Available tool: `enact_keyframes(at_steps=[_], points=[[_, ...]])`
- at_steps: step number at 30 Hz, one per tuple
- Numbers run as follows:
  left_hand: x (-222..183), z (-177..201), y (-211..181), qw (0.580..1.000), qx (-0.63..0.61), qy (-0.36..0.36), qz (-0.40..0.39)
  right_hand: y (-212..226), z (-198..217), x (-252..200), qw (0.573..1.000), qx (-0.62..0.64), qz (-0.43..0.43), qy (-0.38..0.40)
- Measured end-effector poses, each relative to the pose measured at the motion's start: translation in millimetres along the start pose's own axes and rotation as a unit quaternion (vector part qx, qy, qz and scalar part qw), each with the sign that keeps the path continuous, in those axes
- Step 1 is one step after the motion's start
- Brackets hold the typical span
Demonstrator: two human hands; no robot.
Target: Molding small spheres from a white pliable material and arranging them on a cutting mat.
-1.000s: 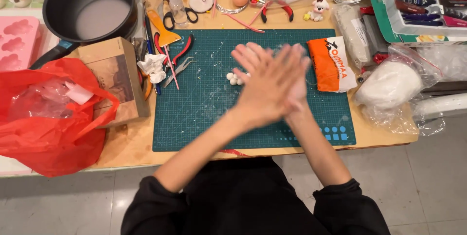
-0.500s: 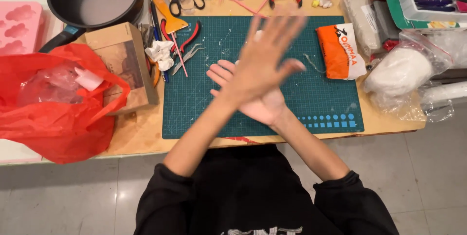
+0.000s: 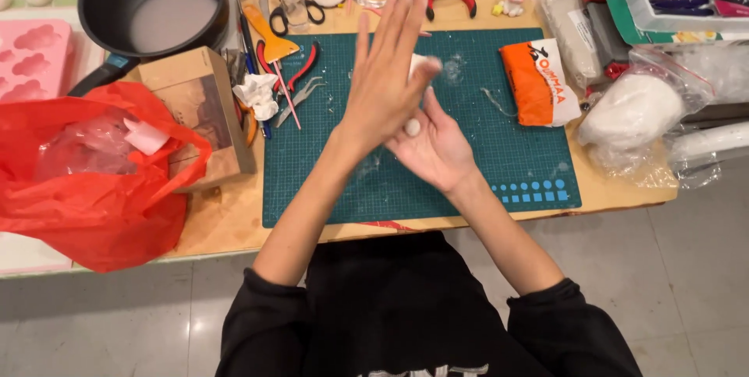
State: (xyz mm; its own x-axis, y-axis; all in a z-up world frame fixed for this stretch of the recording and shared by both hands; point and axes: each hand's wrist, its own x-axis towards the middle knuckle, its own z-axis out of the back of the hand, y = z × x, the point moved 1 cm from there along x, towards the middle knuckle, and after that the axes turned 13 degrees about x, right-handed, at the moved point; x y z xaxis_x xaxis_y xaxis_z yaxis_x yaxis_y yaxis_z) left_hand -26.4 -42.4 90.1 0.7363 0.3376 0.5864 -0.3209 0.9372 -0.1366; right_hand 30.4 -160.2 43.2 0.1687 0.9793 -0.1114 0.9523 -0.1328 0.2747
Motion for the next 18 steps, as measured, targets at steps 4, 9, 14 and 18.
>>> enact_keyframes(at_steps=[4, 9, 14, 18], points=[[-1, 5, -25, 0.949, -0.314, -0.008, -0.026, 2, -6, 0, 0.983, -0.121, -0.01, 0.136], [-28, -4, -48, 0.987, 0.051, 0.106, -0.107, -60, -25, 42, 0.745, 0.198, 0.482, 0.416], [-22, 6, -79, 0.981, -0.072, 0.075, -0.166, -11, 12, 1, 0.98, 0.024, 0.031, 0.196], [-16, -3, -58, 0.996, -0.062, 0.01, -0.069, 12, -42, -25, 0.987, -0.112, 0.077, 0.087]])
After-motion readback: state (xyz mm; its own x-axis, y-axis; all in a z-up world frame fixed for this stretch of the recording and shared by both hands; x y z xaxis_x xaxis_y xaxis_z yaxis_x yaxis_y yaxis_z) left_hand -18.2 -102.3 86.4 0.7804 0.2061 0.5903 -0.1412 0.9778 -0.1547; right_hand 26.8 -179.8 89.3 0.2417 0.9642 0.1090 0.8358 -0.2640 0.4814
